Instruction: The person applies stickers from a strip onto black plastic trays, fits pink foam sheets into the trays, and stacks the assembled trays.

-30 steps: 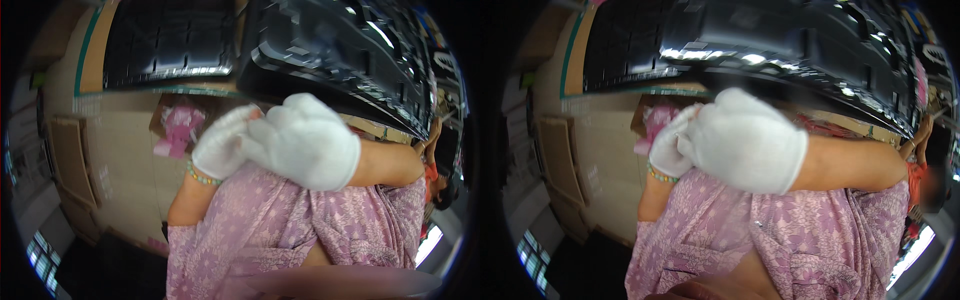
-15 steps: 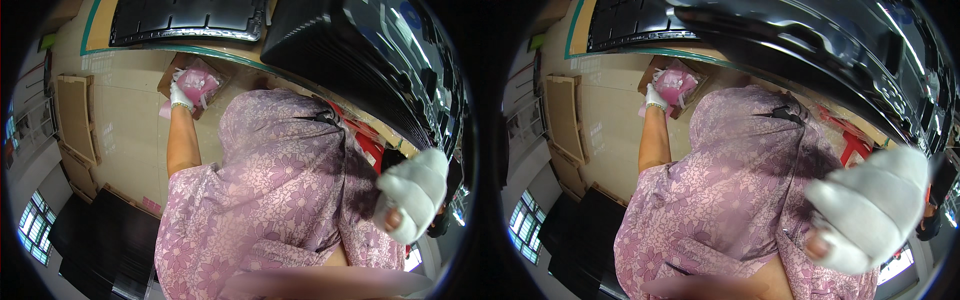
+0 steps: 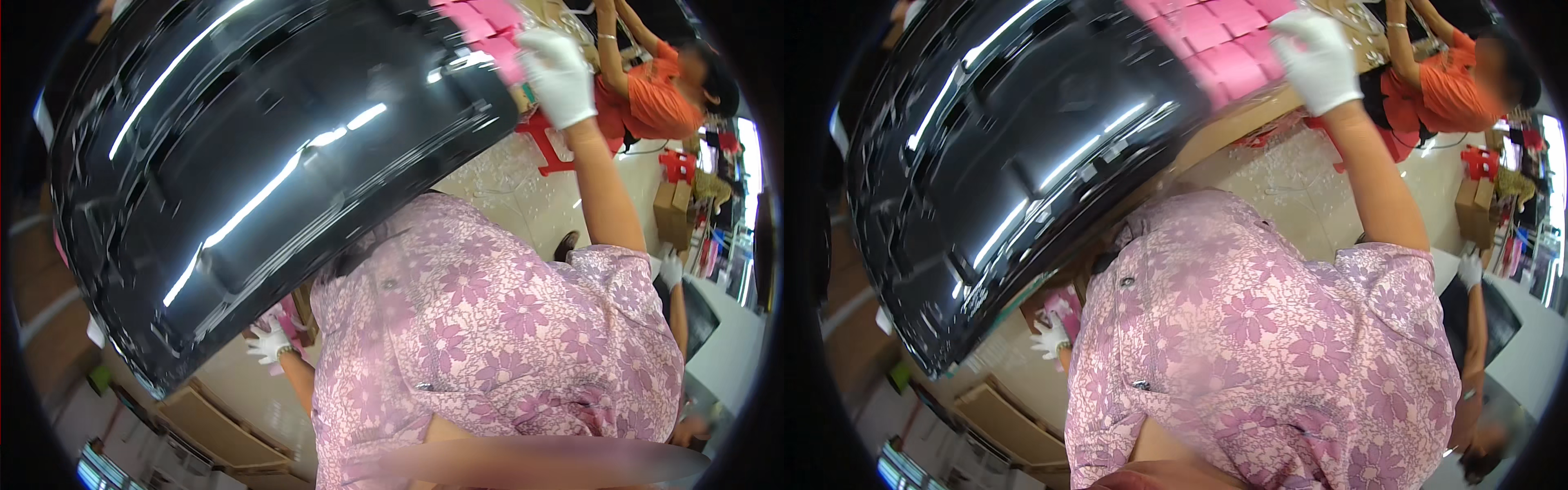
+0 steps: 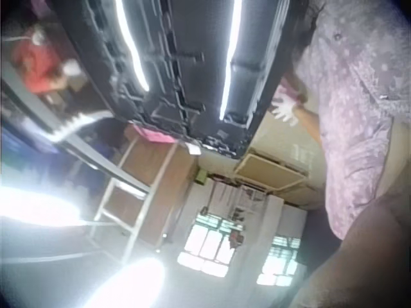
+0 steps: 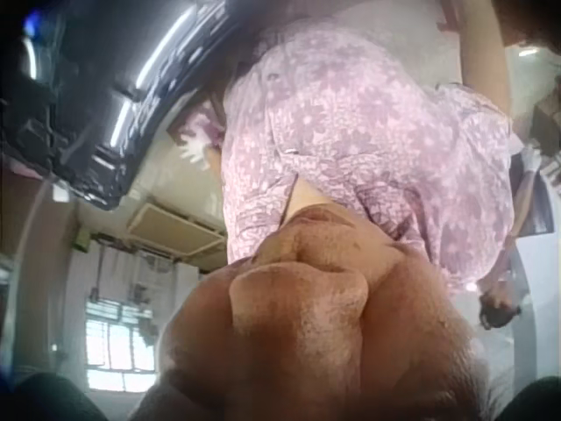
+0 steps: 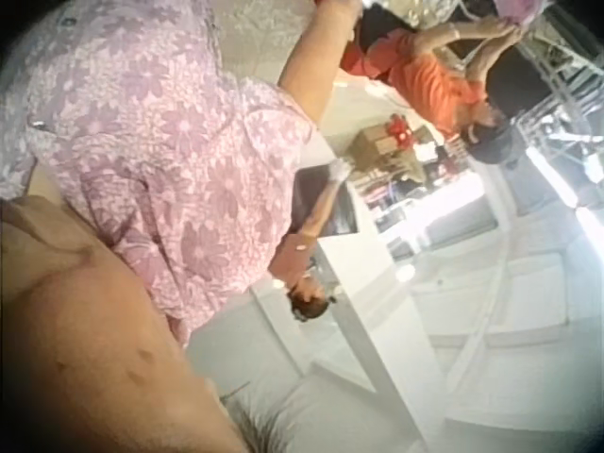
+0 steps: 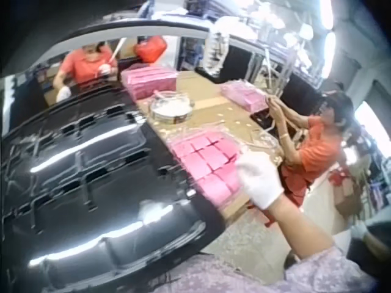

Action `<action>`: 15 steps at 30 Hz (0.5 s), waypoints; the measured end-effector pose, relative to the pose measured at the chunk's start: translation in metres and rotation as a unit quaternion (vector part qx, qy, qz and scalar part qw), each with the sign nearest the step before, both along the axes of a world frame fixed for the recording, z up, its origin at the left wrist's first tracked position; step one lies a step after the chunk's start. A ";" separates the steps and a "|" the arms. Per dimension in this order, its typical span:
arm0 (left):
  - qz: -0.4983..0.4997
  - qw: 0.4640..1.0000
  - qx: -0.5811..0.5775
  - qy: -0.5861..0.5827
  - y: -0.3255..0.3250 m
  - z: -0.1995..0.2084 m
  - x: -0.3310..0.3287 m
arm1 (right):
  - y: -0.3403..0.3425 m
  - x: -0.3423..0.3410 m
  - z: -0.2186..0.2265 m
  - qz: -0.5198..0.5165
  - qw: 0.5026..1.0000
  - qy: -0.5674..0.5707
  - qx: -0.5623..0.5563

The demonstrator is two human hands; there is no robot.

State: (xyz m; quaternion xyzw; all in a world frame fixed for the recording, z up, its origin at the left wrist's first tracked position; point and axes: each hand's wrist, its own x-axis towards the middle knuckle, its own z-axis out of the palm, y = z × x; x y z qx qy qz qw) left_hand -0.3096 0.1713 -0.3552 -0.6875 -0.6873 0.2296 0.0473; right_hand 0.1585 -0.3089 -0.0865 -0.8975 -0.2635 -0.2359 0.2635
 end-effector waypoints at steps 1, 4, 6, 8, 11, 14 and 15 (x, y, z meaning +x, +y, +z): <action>-0.046 0.929 -0.147 -0.338 0.030 -0.044 -0.036 | -0.003 0.001 -0.013 0.045 0.992 -0.074 -0.094; -0.057 0.947 -0.130 -0.289 0.002 -0.023 0.002 | 0.005 -0.017 -0.029 0.135 0.965 0.002 -0.223; -0.342 0.922 0.175 -0.042 0.001 0.049 0.056 | 0.064 -0.039 -0.031 0.150 0.961 0.018 -0.231; -0.325 0.937 0.015 -0.123 0.002 0.055 0.062 | 0.098 -0.049 -0.037 0.173 0.953 -0.008 -0.249; -0.499 0.839 -0.135 -0.169 0.029 0.006 0.044 | 0.123 -0.043 -0.061 0.200 0.941 0.001 -0.274; -0.565 0.756 -0.240 -0.227 0.004 0.040 0.084 | 0.133 -0.041 -0.063 0.208 0.936 0.026 -0.283; -0.431 0.767 -0.348 -0.324 -0.019 0.073 0.114 | 0.134 -0.041 -0.061 0.208 0.939 0.038 -0.273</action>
